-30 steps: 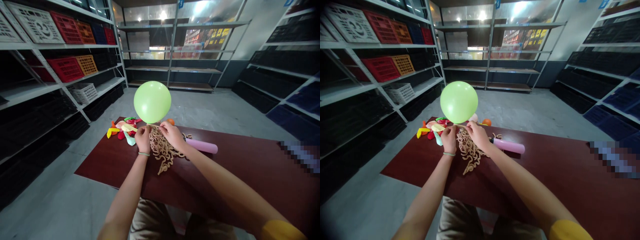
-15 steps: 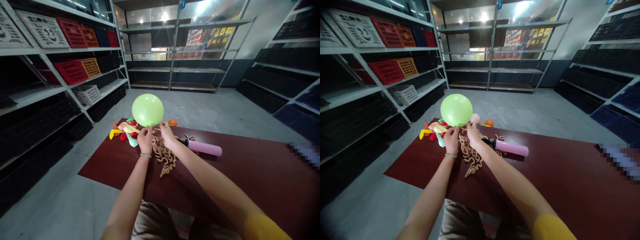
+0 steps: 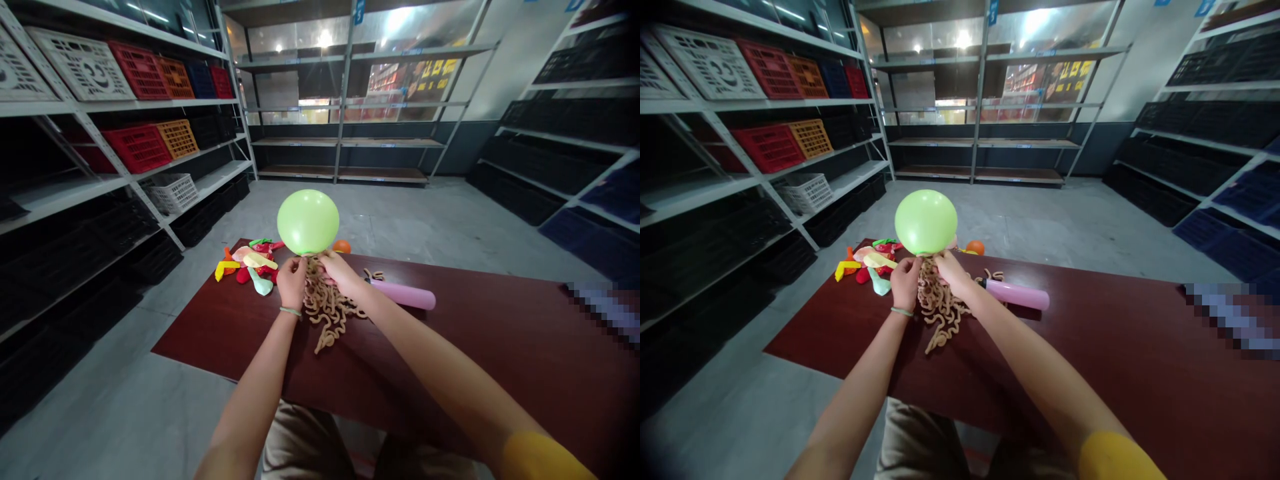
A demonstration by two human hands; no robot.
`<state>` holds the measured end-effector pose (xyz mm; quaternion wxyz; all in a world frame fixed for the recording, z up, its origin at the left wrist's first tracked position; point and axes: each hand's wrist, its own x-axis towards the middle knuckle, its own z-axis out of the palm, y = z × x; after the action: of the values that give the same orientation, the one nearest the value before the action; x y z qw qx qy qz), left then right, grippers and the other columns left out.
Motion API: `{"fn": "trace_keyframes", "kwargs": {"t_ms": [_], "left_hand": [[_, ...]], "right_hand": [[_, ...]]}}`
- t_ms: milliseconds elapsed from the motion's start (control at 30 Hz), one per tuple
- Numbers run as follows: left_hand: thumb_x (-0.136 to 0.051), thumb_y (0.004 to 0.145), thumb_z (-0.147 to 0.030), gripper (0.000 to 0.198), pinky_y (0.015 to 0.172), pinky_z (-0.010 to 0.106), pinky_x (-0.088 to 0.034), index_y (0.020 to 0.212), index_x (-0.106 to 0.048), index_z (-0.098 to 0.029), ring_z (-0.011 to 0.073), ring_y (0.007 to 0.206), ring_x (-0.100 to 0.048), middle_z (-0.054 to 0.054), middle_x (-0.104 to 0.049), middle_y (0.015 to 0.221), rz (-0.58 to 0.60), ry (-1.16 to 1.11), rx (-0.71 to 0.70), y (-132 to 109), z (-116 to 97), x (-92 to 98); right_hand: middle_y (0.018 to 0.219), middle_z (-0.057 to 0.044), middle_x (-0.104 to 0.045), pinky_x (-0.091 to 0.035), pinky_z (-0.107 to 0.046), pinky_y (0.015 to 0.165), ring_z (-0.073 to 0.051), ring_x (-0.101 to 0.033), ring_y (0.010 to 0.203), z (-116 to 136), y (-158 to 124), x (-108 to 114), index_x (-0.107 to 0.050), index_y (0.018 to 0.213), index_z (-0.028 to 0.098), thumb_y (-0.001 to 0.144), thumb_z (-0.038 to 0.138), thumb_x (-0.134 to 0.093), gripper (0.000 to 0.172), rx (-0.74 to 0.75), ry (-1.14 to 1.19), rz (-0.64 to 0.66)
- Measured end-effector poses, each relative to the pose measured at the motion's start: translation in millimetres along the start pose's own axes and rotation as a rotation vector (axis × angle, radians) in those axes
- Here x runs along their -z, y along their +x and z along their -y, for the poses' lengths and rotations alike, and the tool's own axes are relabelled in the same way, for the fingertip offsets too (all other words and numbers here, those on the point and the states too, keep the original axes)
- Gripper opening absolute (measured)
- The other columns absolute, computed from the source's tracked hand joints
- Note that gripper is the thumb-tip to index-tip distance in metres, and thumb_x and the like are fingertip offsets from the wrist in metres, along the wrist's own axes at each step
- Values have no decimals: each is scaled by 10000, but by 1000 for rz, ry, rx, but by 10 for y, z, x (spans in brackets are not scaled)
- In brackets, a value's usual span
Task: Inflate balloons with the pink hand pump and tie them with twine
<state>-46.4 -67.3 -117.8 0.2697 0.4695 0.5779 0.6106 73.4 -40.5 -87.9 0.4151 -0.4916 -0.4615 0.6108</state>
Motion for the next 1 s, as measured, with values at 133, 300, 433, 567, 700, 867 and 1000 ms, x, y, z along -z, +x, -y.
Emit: {"fn": "trace_keyframes", "kwargs": {"t_ms": [133, 300, 433, 567, 700, 867, 1000], "left_hand": [[-625, 819, -407, 260, 662, 264, -485, 796, -699, -159, 172, 718, -660, 59, -716, 791, 68, -95, 111, 23, 65, -44], [-651, 798, -453, 312, 559, 254, -496, 857, -678, -148, 148, 603, -654, 82, -731, 862, 140, -297, 226, 12, 98, -107], [-639, 820, -434, 304, 520, 237, -475, 915, -677, -148, 121, 542, -606, 70, -724, 836, 124, -225, 146, -1, 82, -101], [-616, 847, -383, 256, 501, 224, -447, 976, -660, -166, 112, 523, -577, 49, -709, 794, 136, -133, 40, -9, 41, -91], [-611, 851, -349, 255, 526, 229, -448, 1048, -632, -188, 121, 541, -576, 26, -684, 733, 207, -196, -21, -32, -29, -108], [-567, 853, -297, 288, 528, 240, -419, 1090, -692, -191, 117, 514, -519, 0, -626, 649, 298, -220, -9, -62, -107, -113], [-574, 827, -297, 375, 556, 251, -437, 1168, -685, -184, 123, 538, -538, -2, -630, 664, 393, -271, 74, -47, -110, -118]], "right_hand": [[720, 25, -527, -375, -253, 596, -152, -500, 662, 6, -90, 169, -504, 887, 253, 882, 376, -530, 126, 198, -217, -182], [871, -56, -630, -431, -357, 760, -251, -594, 842, -81, -131, 294, -522, 1009, 250, 932, 465, -399, 260, 443, -632, -418], [855, -55, -638, -435, -345, 741, -243, -597, 788, -165, -66, 321, -517, 1019, 247, 923, 501, -364, 312, 409, -631, -440], [848, -47, -632, -432, -336, 734, -237, -594, 784, -204, 27, 380, -512, 1012, 247, 906, 502, -363, 314, 394, -598, -432], [869, -44, -639, -441, -337, 781, -230, -605, 840, -154, 97, 491, -516, 993, 243, 899, 497, -391, 298, 437, -563, -396], [848, -15, -616, -449, -322, 769, -197, -595, 808, 110, 32, 532, -506, 975, 254, 924, 486, -409, 257, 590, -602, -211], [846, -1, -633, -456, -311, 766, -170, -607, 792, 363, -56, 453, -486, 967, 260, 958, 443, -409, 199, 692, -626, 56]]}}
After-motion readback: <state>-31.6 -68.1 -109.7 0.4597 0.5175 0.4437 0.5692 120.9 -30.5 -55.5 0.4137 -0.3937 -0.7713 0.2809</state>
